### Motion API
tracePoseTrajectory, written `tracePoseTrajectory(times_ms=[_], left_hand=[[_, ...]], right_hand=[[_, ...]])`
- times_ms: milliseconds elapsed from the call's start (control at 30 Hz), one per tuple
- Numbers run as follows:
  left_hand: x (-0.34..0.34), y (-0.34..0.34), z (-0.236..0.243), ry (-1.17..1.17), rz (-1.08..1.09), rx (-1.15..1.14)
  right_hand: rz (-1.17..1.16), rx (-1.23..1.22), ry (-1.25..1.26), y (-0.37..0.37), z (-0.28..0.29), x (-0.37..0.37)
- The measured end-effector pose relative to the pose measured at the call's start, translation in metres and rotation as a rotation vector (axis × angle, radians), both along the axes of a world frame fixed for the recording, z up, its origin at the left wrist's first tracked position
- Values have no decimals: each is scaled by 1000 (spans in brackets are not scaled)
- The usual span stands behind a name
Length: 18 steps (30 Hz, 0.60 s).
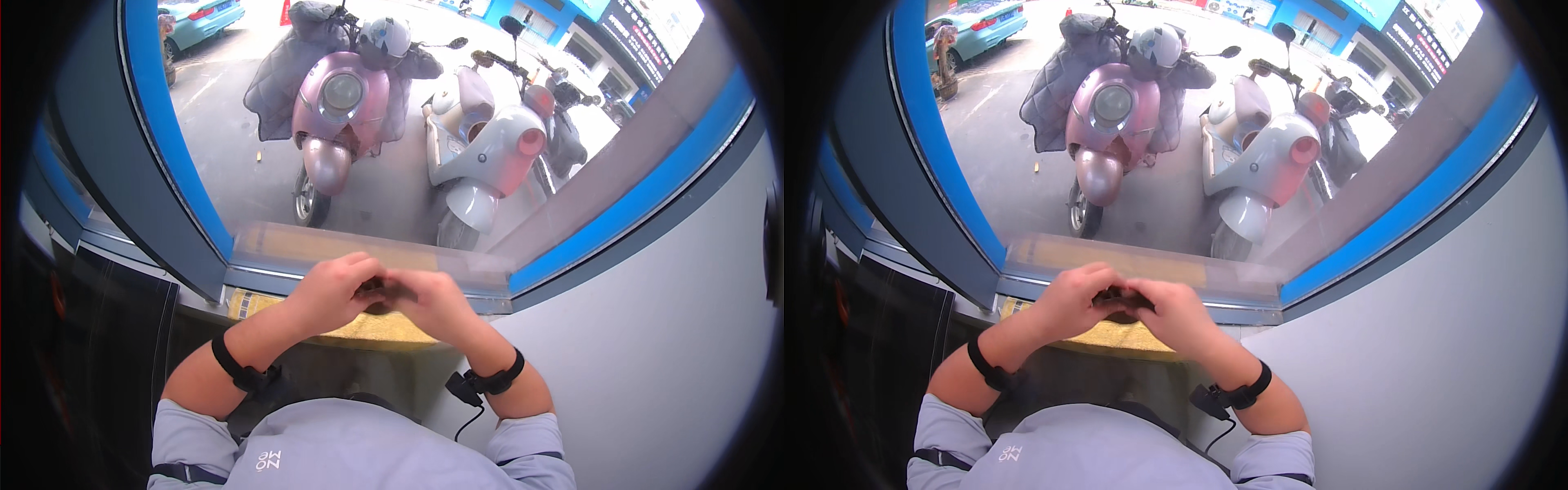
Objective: Cleaning a glass window pane and its frame using a cloth.
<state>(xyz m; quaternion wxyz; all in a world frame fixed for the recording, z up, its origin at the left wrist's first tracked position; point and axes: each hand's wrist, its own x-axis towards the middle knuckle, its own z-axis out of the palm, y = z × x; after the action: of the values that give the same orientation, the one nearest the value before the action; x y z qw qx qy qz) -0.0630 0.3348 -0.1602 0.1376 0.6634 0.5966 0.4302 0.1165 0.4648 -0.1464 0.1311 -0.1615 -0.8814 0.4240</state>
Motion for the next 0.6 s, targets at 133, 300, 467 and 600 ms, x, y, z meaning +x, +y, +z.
tracePoseTrajectory(times_ms=[133, 300, 467, 600], left_hand=[[-7, 45, 87, 493, 123, 721], [-12, 91, 177, 912, 346, 911], [-46, 57, 142, 1029, 526, 761], [-83, 32, 92, 1100, 595, 522]], right_hand=[[-171, 957, 683, 28, 85, -18], [-293, 1686, 944, 111, 164, -18], [-503, 1535, 582, 124, 106, -19], [-588, 1585, 805, 131, 55, -30]])
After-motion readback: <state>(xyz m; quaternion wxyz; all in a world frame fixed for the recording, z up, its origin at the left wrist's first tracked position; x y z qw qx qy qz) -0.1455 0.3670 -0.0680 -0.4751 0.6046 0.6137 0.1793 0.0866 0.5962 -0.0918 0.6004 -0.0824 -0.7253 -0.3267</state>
